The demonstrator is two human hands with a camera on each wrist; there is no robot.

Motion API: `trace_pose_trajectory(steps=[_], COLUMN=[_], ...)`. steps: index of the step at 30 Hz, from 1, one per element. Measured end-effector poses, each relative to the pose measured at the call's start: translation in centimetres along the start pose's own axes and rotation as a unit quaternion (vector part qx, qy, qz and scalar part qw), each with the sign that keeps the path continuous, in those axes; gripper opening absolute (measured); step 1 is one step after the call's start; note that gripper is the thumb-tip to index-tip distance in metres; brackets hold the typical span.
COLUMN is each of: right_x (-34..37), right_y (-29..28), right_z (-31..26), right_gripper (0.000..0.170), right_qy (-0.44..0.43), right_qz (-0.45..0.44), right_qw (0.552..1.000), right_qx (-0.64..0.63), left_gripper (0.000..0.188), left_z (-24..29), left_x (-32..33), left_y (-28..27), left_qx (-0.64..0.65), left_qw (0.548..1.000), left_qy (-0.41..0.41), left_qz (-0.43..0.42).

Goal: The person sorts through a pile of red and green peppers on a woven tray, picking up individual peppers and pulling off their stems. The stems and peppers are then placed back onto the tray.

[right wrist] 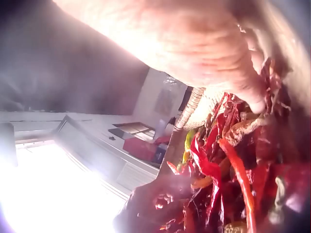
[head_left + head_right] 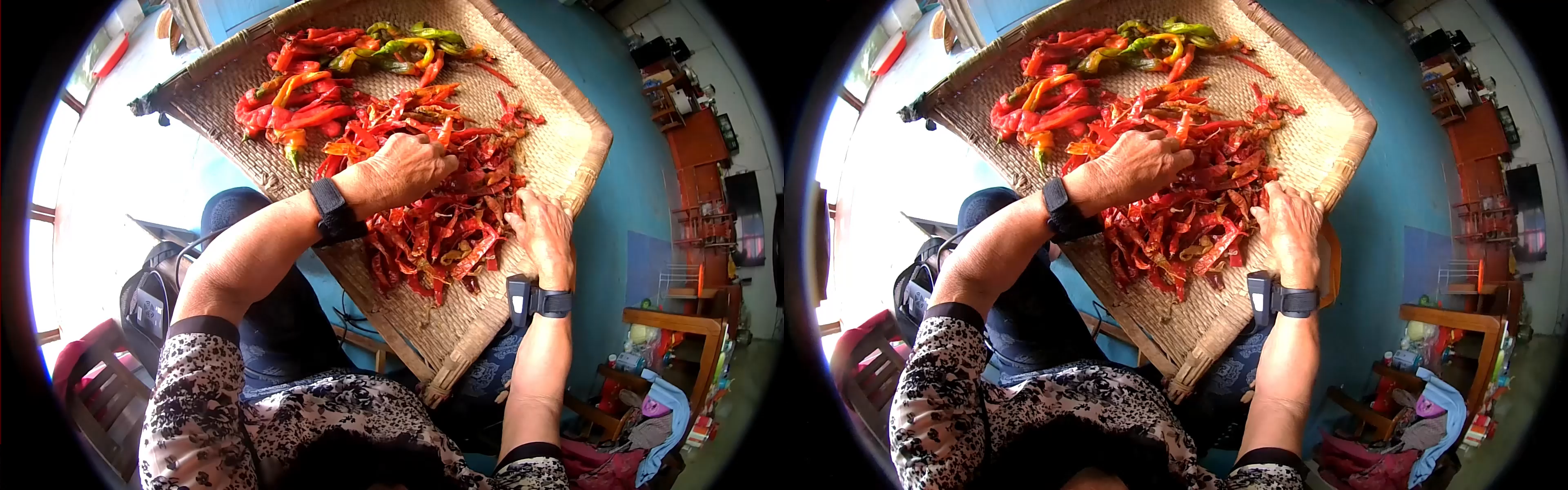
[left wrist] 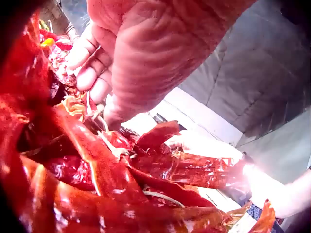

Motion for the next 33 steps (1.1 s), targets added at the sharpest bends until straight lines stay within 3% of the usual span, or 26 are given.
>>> trace_pose_trajectory(steps=[3, 5, 7, 9, 11, 13, 14, 17, 20, 21, 23, 24, 26, 27, 29, 30, 31, 33], right_x=[0.2, 0.0, 0.0, -0.1, 0.0, 0.4, 1.0, 3.0, 5.2, 6.3, 7.8, 8.2, 8.6, 8.5, 7.9, 7.5, 6.5, 4.7], right_y=[-0.2, 0.1, 0.1, 0.4, 0.2, -0.3, -1.0, -3.5, -4.7, -4.4, -3.9, -3.9, -3.0, -2.8, -3.0, -3.8, -4.1, -3.5], right_z=[-0.6, -0.3, -0.4, -0.4, -0.4, 1.6, 2.4, 4.8, 8.7, 10.3, 13.1, 13.2, 14.3, 14.3, 12.7, 11.4, 10.5, 7.1], right_gripper=[0.027, 0.034, 0.032, 0.033, 0.032, 0.032, 0.032, 0.023, 0.020, 0.022, 0.024, 0.024, 0.028, 0.028, 0.029, 0.029, 0.031, 0.034], right_qy=[0.014, 0.025, 0.024, 0.043, 0.025, 0.078, 0.060, 0.091, 0.230, 0.204, 0.241, 0.238, 0.382, 0.380, 0.333, 0.282, 0.176, 0.124], right_qz=[-0.017, -0.023, -0.008, -0.041, -0.013, 0.044, 0.100, 0.222, 0.277, 0.340, 0.367, 0.369, 0.256, 0.257, 0.280, 0.292, 0.322, 0.254], right_qw=[1.000, 0.998, 0.999, 0.998, 0.998, 0.995, 0.990, 0.953, 0.912, 0.905, 0.888, 0.888, 0.883, 0.884, 0.898, 0.914, 0.923, 0.881], right_qx=[0.021, 0.046, 0.046, 0.033, 0.059, -0.035, -0.084, -0.183, -0.198, -0.155, -0.135, -0.134, -0.090, -0.090, 0.062, -0.015, -0.115, -0.381], left_gripper=[0.015, 0.013, 0.010, 0.009, 0.008, 0.008, 0.008, 0.008, 0.009, 0.009, 0.009, 0.009, 0.008, 0.008, 0.007, 0.007, 0.007, 0.007], left_z=[-0.3, 0.0, 0.2, 0.2, 0.2, 0.2, 0.1, 0.3, 0.5, 0.7, 0.7, 0.8, 0.9, 0.9, 0.8, 1.2, 1.4, 1.6], left_x=[-0.5, -0.7, -0.6, -1.0, -1.2, -1.1, -1.1, -0.9, -1.1, -1.0, -0.8, -0.8, -0.6, -0.6, -0.7, -0.7, -0.6, -0.7], left_y=[0.9, 0.9, 0.3, 0.3, 0.2, 0.0, 0.1, -0.1, 0.0, -0.3, -0.6, -0.7, -1.3, -1.5, -1.8, -2.1, -2.6, -3.2], left_qx=[0.004, -0.005, -0.005, -0.006, -0.008, -0.001, -0.001, -0.012, -0.008, -0.006, -0.005, 0.000, 0.023, 0.023, 0.072, 0.072, 0.138, 0.201], left_qw=[0.999, 0.999, 1.000, 0.999, 0.998, 0.997, 0.998, 0.999, 1.000, 0.999, 0.999, 0.998, 0.995, 0.995, 0.994, 0.994, 0.986, 0.973], left_qy=[-0.013, -0.021, -0.020, -0.037, -0.053, -0.051, -0.050, -0.019, -0.013, -0.007, -0.004, -0.001, 0.013, 0.012, -0.006, -0.007, 0.008, 0.021], left_qz=[-0.048, -0.050, 0.008, -0.018, -0.044, -0.050, -0.049, 0.024, 0.016, 0.033, 0.052, 0.062, 0.100, 0.101, 0.085, 0.085, 0.097, 0.107])
Point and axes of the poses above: each hand's wrist, its own x-axis away from the middle knuckle, its own y-axis out of the palm, z = x × y, the point moved 6 cm from there along -x, towards the middle knuckle, and after that the axes turned 15 degrees about -z, right-handed, at the moved point
